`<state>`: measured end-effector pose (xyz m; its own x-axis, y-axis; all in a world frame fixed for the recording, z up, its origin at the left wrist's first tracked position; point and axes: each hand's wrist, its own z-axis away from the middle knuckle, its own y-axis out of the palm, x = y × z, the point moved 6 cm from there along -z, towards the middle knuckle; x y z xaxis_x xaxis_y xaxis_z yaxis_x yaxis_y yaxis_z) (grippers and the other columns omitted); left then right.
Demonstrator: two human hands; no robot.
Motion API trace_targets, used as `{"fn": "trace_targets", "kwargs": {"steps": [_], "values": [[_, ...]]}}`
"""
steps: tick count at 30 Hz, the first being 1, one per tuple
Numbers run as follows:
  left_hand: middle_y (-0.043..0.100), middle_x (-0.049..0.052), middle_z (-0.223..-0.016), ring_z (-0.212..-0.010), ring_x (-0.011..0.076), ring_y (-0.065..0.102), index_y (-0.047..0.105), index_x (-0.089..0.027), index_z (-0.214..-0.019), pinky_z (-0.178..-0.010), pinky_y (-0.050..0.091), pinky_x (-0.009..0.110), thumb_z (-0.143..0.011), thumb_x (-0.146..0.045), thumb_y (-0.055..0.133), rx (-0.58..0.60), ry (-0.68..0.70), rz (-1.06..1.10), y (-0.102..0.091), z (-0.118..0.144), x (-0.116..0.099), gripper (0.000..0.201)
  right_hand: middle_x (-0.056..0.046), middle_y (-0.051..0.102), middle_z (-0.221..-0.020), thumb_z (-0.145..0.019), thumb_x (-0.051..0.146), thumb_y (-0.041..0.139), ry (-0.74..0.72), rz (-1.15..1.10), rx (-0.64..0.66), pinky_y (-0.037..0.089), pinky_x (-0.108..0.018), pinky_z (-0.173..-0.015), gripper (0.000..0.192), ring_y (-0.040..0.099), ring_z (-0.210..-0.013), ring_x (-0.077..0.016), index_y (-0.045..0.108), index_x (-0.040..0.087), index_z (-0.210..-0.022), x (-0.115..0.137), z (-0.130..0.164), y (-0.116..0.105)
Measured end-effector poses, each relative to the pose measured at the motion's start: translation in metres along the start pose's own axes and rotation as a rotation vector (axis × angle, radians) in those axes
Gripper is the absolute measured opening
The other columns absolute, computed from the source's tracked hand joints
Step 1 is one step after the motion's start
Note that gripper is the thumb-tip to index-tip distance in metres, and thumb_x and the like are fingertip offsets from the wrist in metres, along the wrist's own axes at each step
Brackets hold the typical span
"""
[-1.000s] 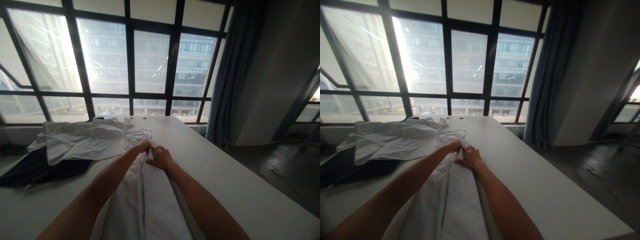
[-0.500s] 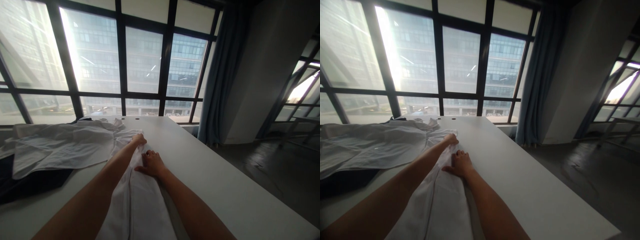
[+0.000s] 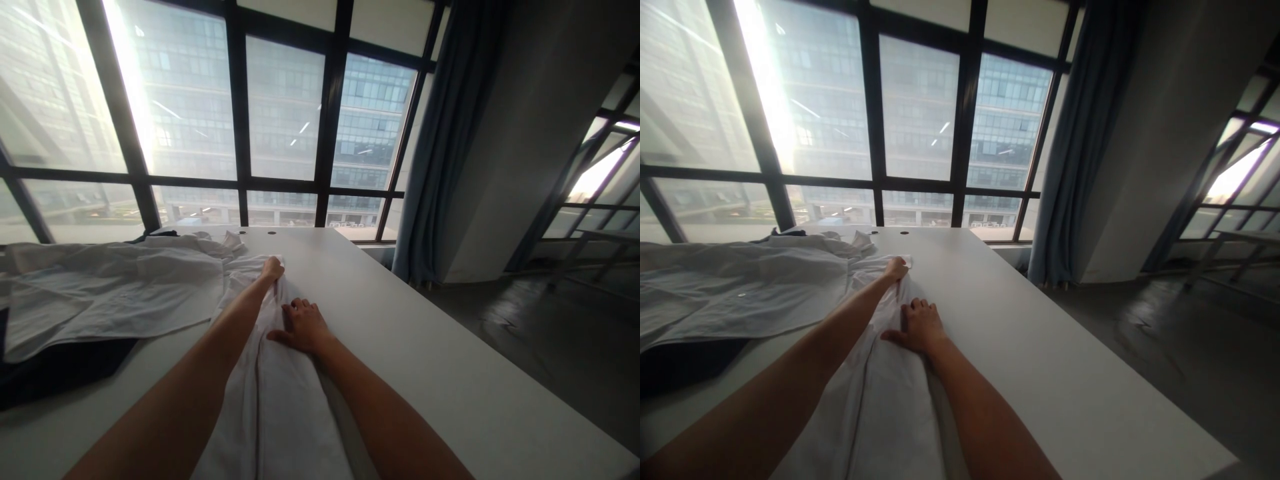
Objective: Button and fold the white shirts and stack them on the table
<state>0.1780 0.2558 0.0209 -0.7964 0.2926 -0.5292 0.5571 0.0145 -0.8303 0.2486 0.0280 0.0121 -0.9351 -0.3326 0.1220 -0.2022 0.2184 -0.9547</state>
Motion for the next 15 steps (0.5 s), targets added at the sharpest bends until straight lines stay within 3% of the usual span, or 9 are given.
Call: {"fn": "trace_targets", "kwargs": {"steps": [4,8,10,12,15], "values": [[0.065,0.019,-0.119,-0.111,0.0260,0.060,0.063,-0.010,-0.116,-0.092,0.043,0.031,-0.087,-0.017,0.054,-0.094,0.102,-0.101,-0.012,0.017,-0.009,0.031,-0.017,0.058,-0.121,-0.079,0.083,0.046,0.001,0.001,0.011,0.037,-0.047,-0.097,0.081,0.052,-0.114,-0.0323,0.061,0.018,-0.126,0.000,0.000,-0.001],[0.070,0.016,-0.108,-0.106,0.0263,0.062,0.070,-0.013,-0.095,-0.094,0.043,0.033,-0.094,-0.024,0.046,-0.060,0.209,-0.168,-0.036,0.040,-0.005,0.027,-0.017,0.059,-0.126,-0.082,0.080,0.046,-0.007,0.002,0.037,0.036,-0.048,-0.099,0.077,0.052,-0.115,-0.0327,0.061,0.020,-0.129,-0.001,-0.002,-0.003],[0.071,0.015,-0.103,-0.104,0.0272,0.064,0.072,-0.014,-0.092,-0.095,0.043,0.034,-0.096,-0.031,0.045,-0.019,0.238,-0.206,-0.052,0.058,0.013,0.032,-0.016,0.055,-0.135,-0.088,0.074,0.042,-0.001,-0.010,-0.007,0.032,-0.047,-0.104,0.073,0.049,-0.123,-0.0310,0.056,0.021,-0.135,0.000,-0.003,-0.005],[0.071,0.014,-0.110,-0.110,0.0272,0.062,0.072,-0.015,-0.101,-0.099,0.042,0.035,-0.099,-0.038,0.040,0.025,0.278,-0.259,-0.064,0.082,0.038,0.039,-0.015,0.045,-0.149,-0.093,0.068,0.037,-0.012,-0.028,-0.022,0.025,-0.046,-0.111,0.070,0.039,-0.135,-0.0286,0.047,0.020,-0.144,0.003,-0.005,-0.003],[0.055,0.015,-0.141,-0.135,0.0272,0.044,0.061,-0.016,-0.129,-0.111,0.032,0.035,-0.098,-0.046,0.042,0.103,0.278,-0.315,-0.067,0.123,0.080,0.047,-0.013,0.027,-0.160,-0.095,0.067,0.032,-0.045,-0.051,0.145,0.014,-0.048,-0.117,0.075,0.021,-0.148,-0.0263,0.036,0.018,-0.152,0.012,-0.007,0.015]]}}
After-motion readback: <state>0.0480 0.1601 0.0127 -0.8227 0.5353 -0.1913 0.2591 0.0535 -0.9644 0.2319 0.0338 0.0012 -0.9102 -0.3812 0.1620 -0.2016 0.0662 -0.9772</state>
